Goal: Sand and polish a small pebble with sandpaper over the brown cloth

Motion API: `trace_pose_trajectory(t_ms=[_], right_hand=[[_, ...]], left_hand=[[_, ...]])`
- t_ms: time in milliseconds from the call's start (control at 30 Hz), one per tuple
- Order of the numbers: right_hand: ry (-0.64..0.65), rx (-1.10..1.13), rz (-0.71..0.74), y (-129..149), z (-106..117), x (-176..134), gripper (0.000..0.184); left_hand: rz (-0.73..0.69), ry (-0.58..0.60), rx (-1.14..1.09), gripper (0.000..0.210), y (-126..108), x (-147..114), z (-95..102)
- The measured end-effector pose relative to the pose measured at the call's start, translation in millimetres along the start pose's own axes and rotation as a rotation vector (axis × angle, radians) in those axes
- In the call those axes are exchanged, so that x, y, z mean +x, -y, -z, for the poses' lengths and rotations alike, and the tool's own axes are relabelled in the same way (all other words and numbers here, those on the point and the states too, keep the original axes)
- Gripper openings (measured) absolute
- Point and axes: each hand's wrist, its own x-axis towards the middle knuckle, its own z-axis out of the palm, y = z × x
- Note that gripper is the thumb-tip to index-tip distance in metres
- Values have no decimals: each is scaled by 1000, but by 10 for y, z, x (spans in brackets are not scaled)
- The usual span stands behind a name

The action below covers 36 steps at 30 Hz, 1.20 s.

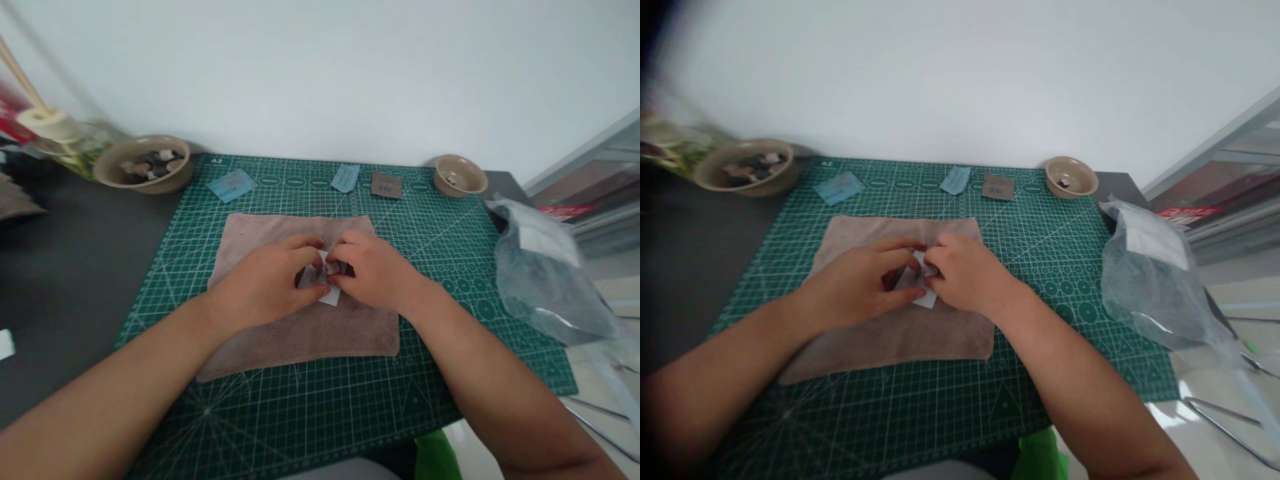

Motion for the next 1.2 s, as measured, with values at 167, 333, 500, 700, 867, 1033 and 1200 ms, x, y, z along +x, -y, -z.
trace_pose_trajectory(t_ms=[167, 333, 500, 700, 867, 1033, 1200], right_hand=[[1, 4, 3, -1, 9, -4, 19], [0, -28, 56, -3, 13, -9, 18], [13, -34, 68, 17, 22, -19, 18], [-13, -25, 56, 16, 15, -31, 15], [-80, -46, 78, 49, 38, -37, 15], [0, -94, 46, 106, -17, -9, 21], [126, -41, 56, 117, -35, 4, 18]], left_hand=[[5, 25, -5, 18, 30, -15, -20], [24, 49, 23, 23, 29, -14, -20], [29, 57, 57, 22, -4, -5, -1], [41, 44, 95, 34, -16, -12, 4], [35, 82, 74, 21, -26, -8, 36], [51, 143, 86, 20, -9, 3, 71], [56, 169, 76, 25, 17, 9, 74]])
